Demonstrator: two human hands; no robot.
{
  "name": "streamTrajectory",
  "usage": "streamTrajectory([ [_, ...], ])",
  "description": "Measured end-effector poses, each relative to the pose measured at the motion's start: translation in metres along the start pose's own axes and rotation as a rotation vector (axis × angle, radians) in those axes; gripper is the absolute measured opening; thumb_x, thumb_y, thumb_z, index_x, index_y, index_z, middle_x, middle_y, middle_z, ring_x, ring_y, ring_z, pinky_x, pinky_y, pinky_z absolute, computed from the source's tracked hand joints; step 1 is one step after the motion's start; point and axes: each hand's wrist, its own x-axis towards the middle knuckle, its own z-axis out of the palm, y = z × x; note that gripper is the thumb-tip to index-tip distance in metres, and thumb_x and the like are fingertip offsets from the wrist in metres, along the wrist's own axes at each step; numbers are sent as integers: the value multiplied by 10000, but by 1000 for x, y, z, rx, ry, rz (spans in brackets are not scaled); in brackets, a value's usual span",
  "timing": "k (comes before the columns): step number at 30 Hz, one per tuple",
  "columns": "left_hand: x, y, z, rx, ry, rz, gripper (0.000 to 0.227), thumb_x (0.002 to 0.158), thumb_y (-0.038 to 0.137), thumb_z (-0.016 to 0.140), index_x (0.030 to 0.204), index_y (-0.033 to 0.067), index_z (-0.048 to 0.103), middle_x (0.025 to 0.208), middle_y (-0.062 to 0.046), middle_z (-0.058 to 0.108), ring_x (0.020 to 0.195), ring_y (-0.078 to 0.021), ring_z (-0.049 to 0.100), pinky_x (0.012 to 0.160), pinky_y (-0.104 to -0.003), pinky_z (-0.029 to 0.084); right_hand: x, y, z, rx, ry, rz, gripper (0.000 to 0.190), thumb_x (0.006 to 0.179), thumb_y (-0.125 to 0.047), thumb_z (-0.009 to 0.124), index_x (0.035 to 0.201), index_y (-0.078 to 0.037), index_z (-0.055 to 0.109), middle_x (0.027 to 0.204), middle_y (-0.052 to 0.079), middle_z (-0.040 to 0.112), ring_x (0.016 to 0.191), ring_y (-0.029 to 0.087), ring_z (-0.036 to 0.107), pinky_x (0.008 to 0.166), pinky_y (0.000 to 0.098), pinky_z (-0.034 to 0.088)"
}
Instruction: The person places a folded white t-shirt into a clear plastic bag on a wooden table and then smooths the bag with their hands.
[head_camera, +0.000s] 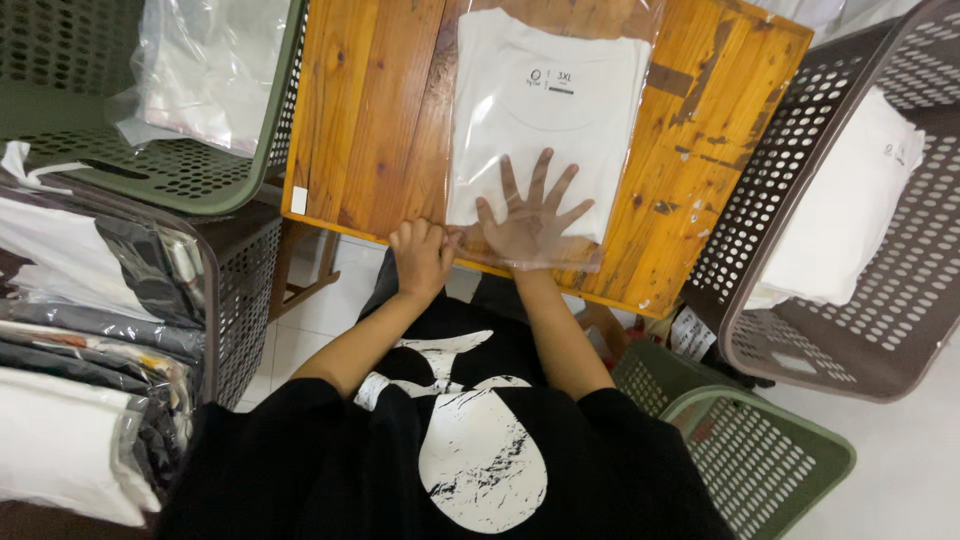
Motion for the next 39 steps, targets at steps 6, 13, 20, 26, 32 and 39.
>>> streamTrajectory([
  [6,5,1,2,-3,144,67,240,798,263,548,632,155,412,684,-5,378,696,-230,420,636,-353,294,7,6,17,-34,198,-73,586,821,-612,309,1356,-378,259,1448,117,-9,1274,445,-70,881,731,26],
  [13,5,3,15,-5,233,-1,256,726,294,571,609,177,376,669,25,332,688,-206,394,650,-353,272,9,2,5,-27,288,-104,599,817,-596,387,1353,-358,262,1434,131,74,1277,450,42,893,722,77],
  [20,18,25,28,48,511,-379,664,739,650,562,1074,89,445,1118,-101,429,1010,-286,394,899,-478,207,3,-2,-19,-4,1,-60,632,810,-576,382,1372,-335,223,1444,131,-12,1295,433,-25,936,688,24],
  [26,25,31,4,70,364,-259,702,868,545,440,1314,20,304,1389,-143,281,1274,-266,279,1014,-529,-42,4,0,-20,92,47,-96,622,838,-569,389,1382,-356,177,1449,124,-17,1294,441,-43,929,689,11],
  [32,22,27,4,70,281,-249,750,827,546,504,1312,15,293,1412,-131,227,1297,-269,226,1022,-556,-2,8,-1,-2,-11,243,-104,624,836,-530,463,1375,-360,198,1448,120,36,1288,455,9,891,722,23],
  [39,23,29,0,50,243,-257,755,793,487,594,1303,10,307,1412,-136,223,1300,-276,207,1020,-567,5,20,-5,-35,-57,-32,-37,626,834,-590,335,1384,-387,115,1444,68,-97,1295,399,-86,943,689,62],
])
